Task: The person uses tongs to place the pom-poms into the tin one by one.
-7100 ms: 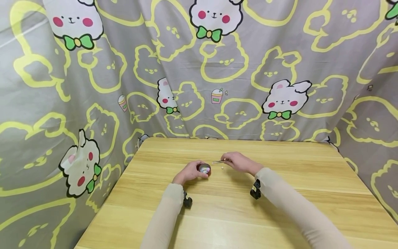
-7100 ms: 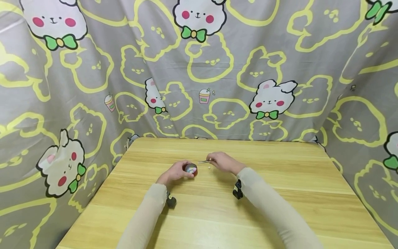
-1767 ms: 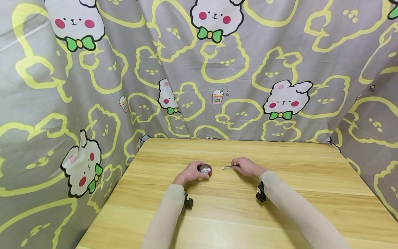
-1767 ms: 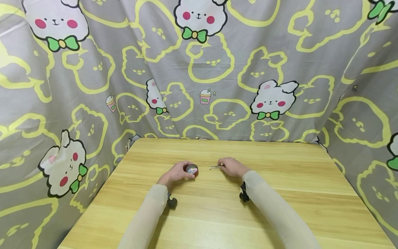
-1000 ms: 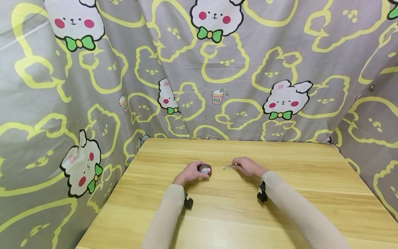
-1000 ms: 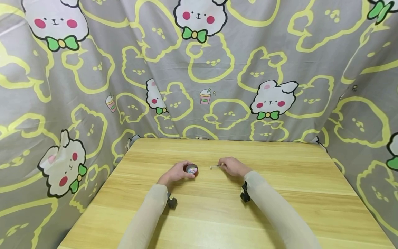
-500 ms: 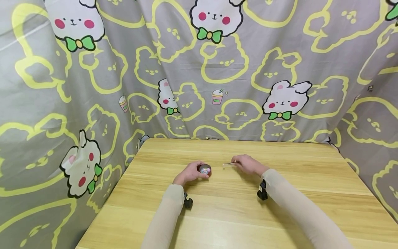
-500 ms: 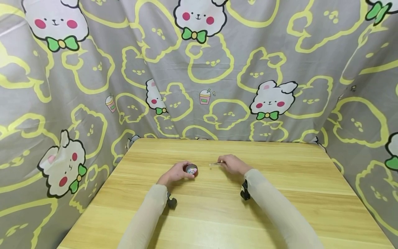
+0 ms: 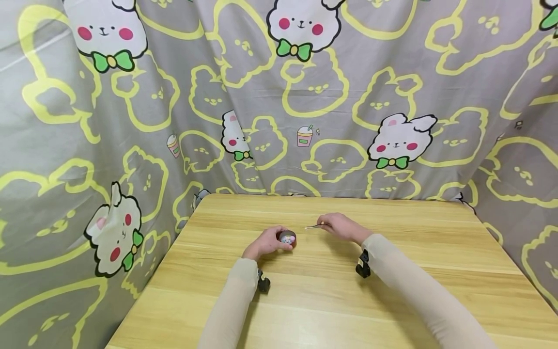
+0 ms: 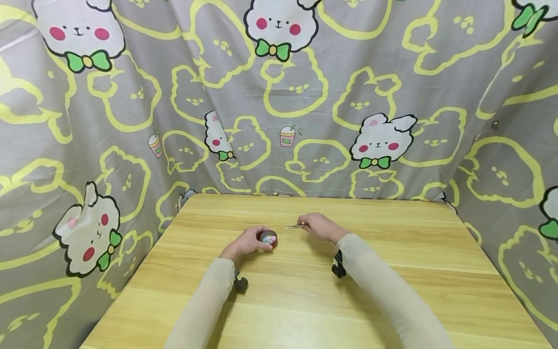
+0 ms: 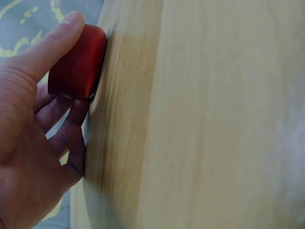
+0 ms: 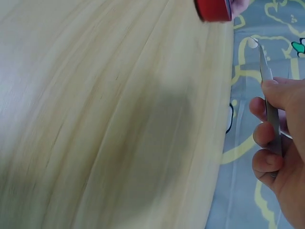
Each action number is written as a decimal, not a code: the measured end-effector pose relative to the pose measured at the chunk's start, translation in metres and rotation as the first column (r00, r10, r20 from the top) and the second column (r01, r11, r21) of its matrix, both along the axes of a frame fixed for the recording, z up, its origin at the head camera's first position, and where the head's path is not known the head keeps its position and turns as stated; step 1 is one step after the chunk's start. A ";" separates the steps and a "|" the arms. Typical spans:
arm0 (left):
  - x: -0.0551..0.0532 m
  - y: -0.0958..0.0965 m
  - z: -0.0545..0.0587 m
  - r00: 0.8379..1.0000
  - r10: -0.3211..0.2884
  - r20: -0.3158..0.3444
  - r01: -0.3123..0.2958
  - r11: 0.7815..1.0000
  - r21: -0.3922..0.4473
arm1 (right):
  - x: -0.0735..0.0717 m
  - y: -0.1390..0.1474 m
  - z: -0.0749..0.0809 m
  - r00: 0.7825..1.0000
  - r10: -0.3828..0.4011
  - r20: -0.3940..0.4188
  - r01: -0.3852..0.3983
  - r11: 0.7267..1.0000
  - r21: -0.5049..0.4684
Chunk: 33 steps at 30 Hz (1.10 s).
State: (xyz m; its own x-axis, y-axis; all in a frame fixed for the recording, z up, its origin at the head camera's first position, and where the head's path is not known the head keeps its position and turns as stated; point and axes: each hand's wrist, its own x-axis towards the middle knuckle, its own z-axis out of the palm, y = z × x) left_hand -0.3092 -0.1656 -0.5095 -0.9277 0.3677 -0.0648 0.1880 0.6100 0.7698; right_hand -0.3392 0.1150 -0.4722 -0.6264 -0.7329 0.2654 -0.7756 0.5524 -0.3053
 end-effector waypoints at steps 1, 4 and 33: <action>0.000 0.000 0.000 1.000 0.000 -0.001 0.000 1.000 -0.002 | 0.001 -0.002 0.001 1.000 0.003 -0.002 -0.003 1.000 0.001; 0.000 0.000 0.001 1.000 0.001 -0.001 -0.001 1.000 -0.001 | 0.003 -0.009 0.005 1.000 0.019 -0.015 -0.019 1.000 0.003; -0.003 -0.001 -0.002 1.000 -0.003 -0.013 0.003 1.000 -0.024 | 0.010 -0.046 0.003 0.996 0.093 -0.016 -0.093 0.996 -0.001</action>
State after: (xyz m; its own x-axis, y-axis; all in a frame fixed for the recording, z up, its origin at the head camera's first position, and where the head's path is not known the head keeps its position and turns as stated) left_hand -0.3119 -0.1666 -0.5116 -0.9274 0.3688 -0.0617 0.1997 0.6279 0.7522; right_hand -0.3295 0.0691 -0.4694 -0.5510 -0.7874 0.2766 -0.8287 0.4769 -0.2931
